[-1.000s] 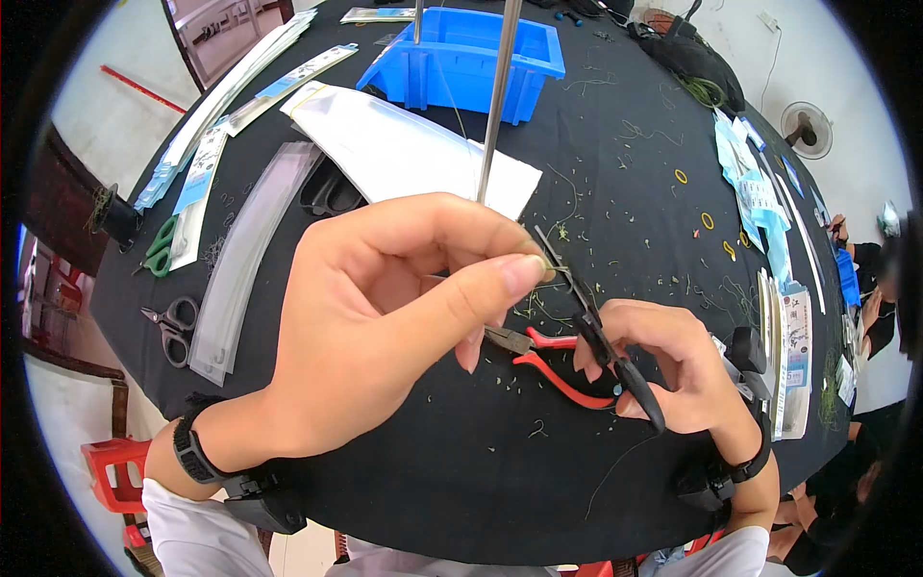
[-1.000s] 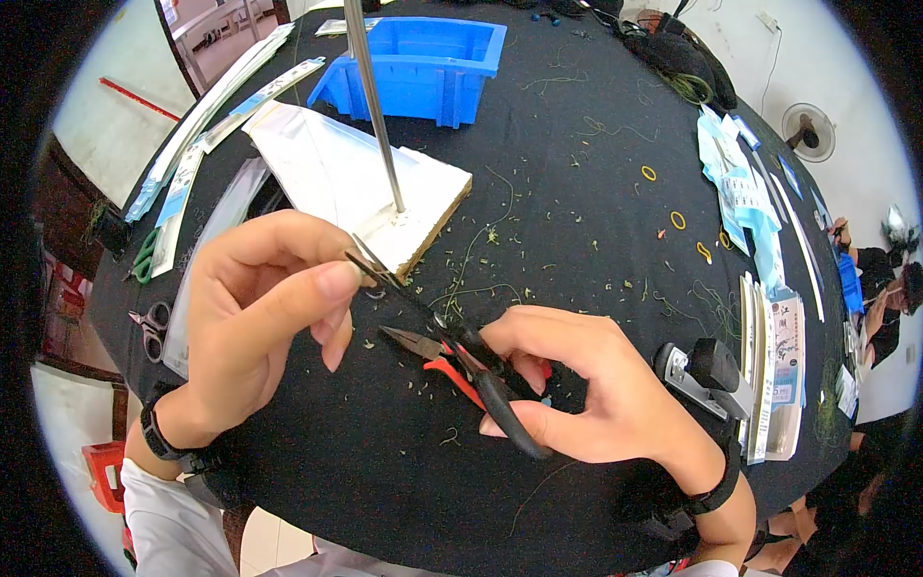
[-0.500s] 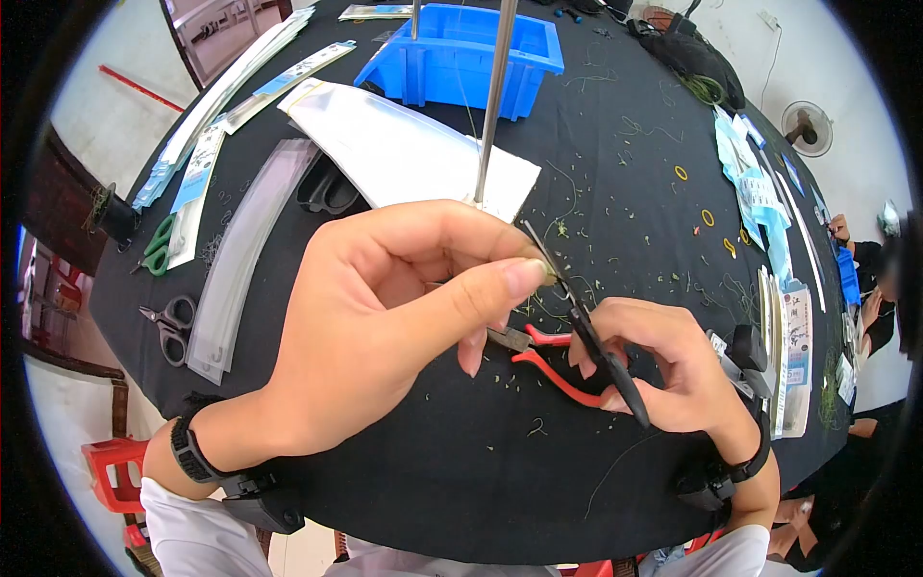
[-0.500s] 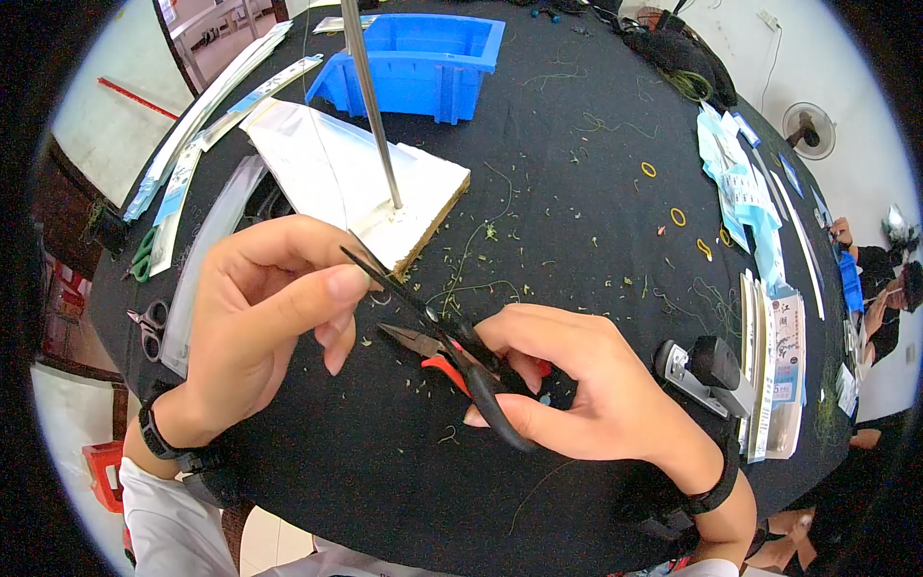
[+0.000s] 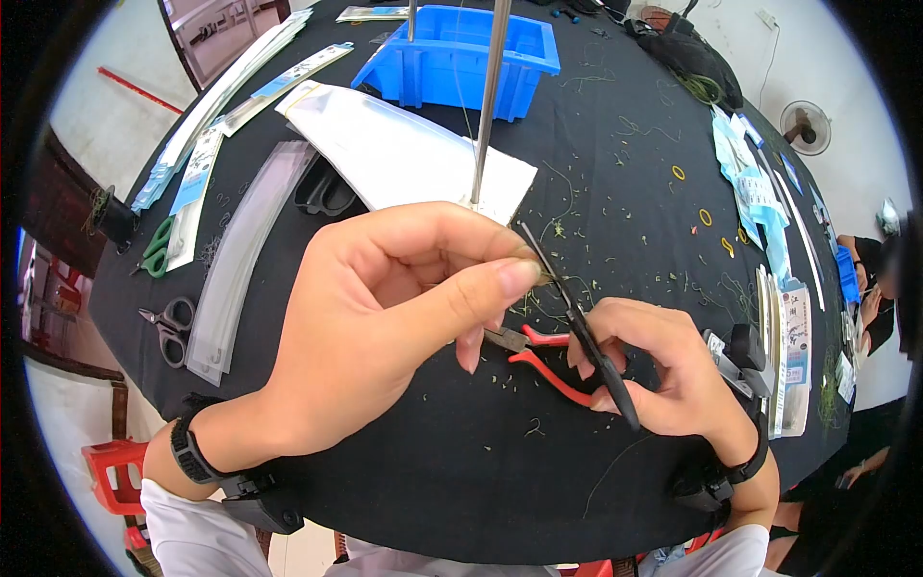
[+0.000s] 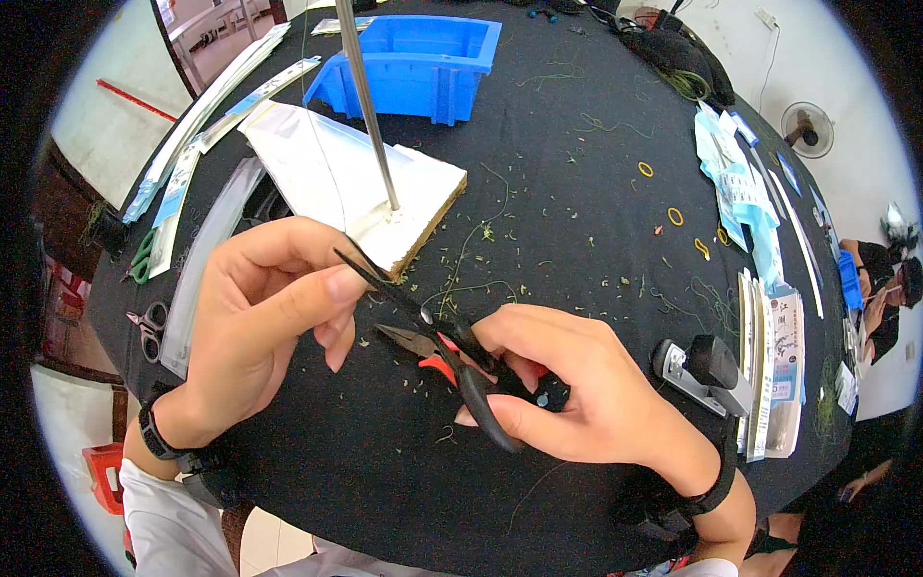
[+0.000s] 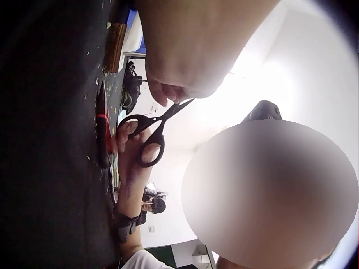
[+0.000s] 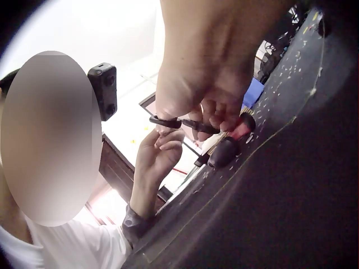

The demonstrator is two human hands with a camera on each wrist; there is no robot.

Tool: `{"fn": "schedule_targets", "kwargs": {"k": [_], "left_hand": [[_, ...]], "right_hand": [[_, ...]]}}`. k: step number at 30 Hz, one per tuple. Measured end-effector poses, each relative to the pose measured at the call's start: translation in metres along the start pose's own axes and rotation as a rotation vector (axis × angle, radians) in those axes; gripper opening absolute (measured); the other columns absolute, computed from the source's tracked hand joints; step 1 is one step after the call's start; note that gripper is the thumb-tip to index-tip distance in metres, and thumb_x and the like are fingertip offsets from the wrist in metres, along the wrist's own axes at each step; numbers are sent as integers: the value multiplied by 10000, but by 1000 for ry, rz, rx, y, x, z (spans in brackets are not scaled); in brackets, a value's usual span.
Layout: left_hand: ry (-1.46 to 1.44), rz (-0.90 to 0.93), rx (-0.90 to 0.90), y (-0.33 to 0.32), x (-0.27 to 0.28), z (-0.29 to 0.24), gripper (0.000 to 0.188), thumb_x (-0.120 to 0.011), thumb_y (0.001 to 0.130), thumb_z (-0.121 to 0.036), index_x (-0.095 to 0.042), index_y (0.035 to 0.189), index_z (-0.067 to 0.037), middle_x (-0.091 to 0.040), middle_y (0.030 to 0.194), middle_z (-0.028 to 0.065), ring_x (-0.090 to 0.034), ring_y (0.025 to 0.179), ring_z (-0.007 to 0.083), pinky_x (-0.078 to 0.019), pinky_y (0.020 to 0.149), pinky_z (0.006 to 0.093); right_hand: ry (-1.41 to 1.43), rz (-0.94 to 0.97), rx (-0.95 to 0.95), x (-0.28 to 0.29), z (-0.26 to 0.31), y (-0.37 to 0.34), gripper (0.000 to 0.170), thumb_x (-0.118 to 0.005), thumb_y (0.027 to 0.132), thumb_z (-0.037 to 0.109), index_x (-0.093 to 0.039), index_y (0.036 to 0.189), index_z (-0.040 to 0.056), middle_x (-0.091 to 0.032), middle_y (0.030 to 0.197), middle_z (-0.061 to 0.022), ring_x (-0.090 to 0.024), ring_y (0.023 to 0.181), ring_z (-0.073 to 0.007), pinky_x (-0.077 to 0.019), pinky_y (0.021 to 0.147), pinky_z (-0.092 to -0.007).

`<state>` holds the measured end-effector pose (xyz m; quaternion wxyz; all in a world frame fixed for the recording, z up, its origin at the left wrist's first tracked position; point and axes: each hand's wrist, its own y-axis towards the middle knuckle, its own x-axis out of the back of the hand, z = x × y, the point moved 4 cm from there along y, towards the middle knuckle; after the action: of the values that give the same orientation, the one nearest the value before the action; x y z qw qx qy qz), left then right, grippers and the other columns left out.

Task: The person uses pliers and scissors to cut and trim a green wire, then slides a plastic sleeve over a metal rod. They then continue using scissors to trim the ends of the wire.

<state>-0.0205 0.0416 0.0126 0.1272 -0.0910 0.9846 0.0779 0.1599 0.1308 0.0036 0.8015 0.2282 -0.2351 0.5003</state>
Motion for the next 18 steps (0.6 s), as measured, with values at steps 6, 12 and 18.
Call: {"fn": "schedule_targets", "kwargs": {"k": [6,12,18], "left_hand": [[2,9,12,1,0,1,134,-642,864,-77,-622,921,42,-592,730,61,-524,567,88,-455,457,235],[2,1,22,0,-1,1,132,-644,863,-78,-621,919,40,-589,724,59,-527,567,88,-457,459,235],[5,4,31,0,0,1,131,-646,863,-78,-622,918,39,-590,727,59,-525,567,86,-461,462,239]], "right_hand": [[-13,4,-4,0,1,0,280,-756,701,235,-593,809,36,-576,710,-29,-500,583,-151,-381,525,-259],[-10,13,-9,0,2,1,257,-755,704,205,-597,808,32,-572,706,-31,-503,580,-146,-377,514,-253],[-6,0,-3,0,1,0,242,-745,713,194,-588,795,29,-583,714,-36,-520,587,-145,-382,512,-251]]}}
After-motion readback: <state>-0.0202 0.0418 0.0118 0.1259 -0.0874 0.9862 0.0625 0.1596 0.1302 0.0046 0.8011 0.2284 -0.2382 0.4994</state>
